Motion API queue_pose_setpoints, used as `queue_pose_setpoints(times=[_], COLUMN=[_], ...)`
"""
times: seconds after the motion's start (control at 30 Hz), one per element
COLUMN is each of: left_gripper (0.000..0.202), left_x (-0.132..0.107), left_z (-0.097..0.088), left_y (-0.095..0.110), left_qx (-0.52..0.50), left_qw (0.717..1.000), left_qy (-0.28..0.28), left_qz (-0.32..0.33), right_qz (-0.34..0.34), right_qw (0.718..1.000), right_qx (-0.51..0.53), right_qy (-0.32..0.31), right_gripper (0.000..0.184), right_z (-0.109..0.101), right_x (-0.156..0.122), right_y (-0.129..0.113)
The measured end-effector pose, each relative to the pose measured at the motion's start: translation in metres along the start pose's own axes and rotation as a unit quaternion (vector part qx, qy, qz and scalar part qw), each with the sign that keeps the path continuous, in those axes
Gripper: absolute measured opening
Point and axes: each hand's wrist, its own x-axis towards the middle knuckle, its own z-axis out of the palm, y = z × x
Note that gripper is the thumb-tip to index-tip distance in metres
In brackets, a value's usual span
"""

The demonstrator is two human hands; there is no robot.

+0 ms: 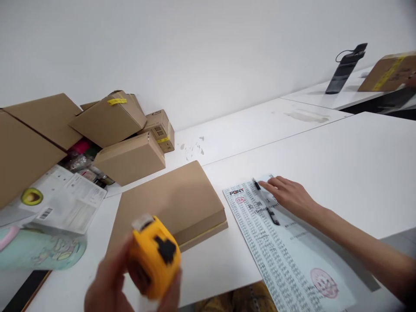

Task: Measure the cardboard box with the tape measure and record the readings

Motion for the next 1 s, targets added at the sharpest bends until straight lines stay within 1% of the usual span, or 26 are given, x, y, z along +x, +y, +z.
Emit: queue_pose_setpoints(times=[0.03,0.07,0.1,0.13,0.2,0.27,0.33,0.4,0.43,0.47,0.5,0.53,0.57,0.6,0.63,0.67,0.7,0.73,0.77,0.8,0.83,0.87,0.9,0.93,0.97,1.0], left_gripper=[0.08,0.076,0.07,0.065,0.059,0.055,0.051,0.049,0.049,0.05,0.052,0.054,0.056,0.056,0.055,0.051,0.047,0.038,0.032,0.032,0.034,0.041,0.054,0.065,0.074,0.08], left_x=[0.015,0.029,0.043,0.054,0.071,0.081,0.087,0.091,0.094,0.095,0.095,0.093,0.089,0.081,0.071,0.058,0.044,0.029,0.015,0.003,-0.007,-0.015,-0.019,-0.022,-0.022,-0.022], left_z=[0.001,0.004,0.008,0.013,0.023,0.03,0.034,0.035,0.035,0.036,0.037,0.039,0.042,0.048,0.057,0.068,0.083,0.101,0.121,0.141,0.162,0.182,0.199,0.213,0.224,0.232], left_y=[0.004,0.007,0.01,0.012,0.008,-0.001,-0.01,-0.017,-0.017,-0.016,-0.013,-0.008,-0.001,0.008,0.018,0.028,0.038,0.047,0.054,0.059,0.062,0.063,0.063,0.061,0.06,0.059], left_qx=[0.065,0.124,0.164,0.196,0.233,0.25,0.253,0.254,0.254,0.254,0.253,0.251,0.244,0.226,0.197,0.149,0.089,0.023,-0.028,-0.04,-0.038,-0.018,0.015,0.046,0.075,0.096], left_qw=[0.996,0.988,0.979,0.972,0.965,0.962,0.962,0.963,0.963,0.963,0.963,0.961,0.956,0.948,0.94,0.936,0.93,0.922,0.915,0.912,0.901,0.897,0.891,0.883,0.875,0.866], left_qy=[0.053,0.083,0.092,0.084,0.033,-0.021,-0.054,-0.059,-0.06,-0.051,-0.027,0.012,0.064,0.11,0.138,0.14,0.053,-0.03,-0.105,-0.165,-0.222,-0.259,-0.294,-0.328,-0.355,-0.378], left_qz=[0.022,0.042,0.073,0.097,0.116,0.105,0.09,0.073,0.07,0.075,0.09,0.116,0.15,0.195,0.244,0.287,0.353,0.384,0.388,0.374,0.371,0.358,0.346,0.333,0.321,0.311], right_qz=[-0.036,-0.072,-0.106,-0.136,-0.184,-0.215,-0.229,-0.227,-0.212,-0.181,-0.128,-0.052,0.041,0.138,0.226,0.296,0.343,0.371,0.386,0.394,0.396,0.397,0.4,0.405,0.411,0.417], right_qw=[0.999,0.996,0.992,0.988,0.978,0.969,0.966,0.971,0.976,0.983,0.991,0.995,0.989,0.969,0.936,0.897,0.858,0.823,0.795,0.772,0.751,0.733,0.718,0.708,0.705,0.71], right_qx=[-0.024,-0.04,-0.05,-0.059,-0.082,-0.108,-0.104,-0.064,-0.036,-0.003,0.035,0.082,0.14,0.205,0.269,0.329,0.382,0.428,0.466,0.498,0.526,0.551,0.569,0.578,0.577,0.566], right_qy=[-0.021,-0.037,-0.046,-0.05,-0.055,-0.058,-0.055,-0.047,-0.04,-0.032,-0.02,-0.003,0.011,0.017,0.015,0.003,-0.013,-0.03,-0.04,-0.042,-0.04,-0.035,-0.03,-0.03,-0.033,-0.037], right_gripper=[0.045,0.048,0.049,0.048,0.045,0.041,0.038,0.032,0.026,0.023,0.022,0.022,0.021,0.019,0.017,0.016,0.017,0.019,0.023,0.026,0.03,0.034,0.036,0.037,0.037,0.037], right_z=[0.01,0.019,0.025,0.03,0.036,0.037,0.036,0.032,0.028,0.024,0.02,0.015,0.01,0.006,0.003,0.002,0.003,0.006,0.01,0.015,0.021,0.027,0.031,0.034,0.035,0.036], right_x=[0.002,0.003,0.004,0.005,0.007,0.009,0.012,0.013,0.013,0.013,0.013,0.012,0.011,0.011,0.011,0.01,0.011,0.011,0.011,0.011,0.01,0.01,0.009,0.008,0.008,0.007], right_y=[0.01,0.017,0.022,0.024,0.026,0.028,0.033,0.037,0.037,0.036,0.033,0.027,0.02,0.011,0.002,-0.006,-0.013,-0.018,-0.02,-0.022,-0.021,-0.02,-0.018,-0.017,-0.016,-0.015])
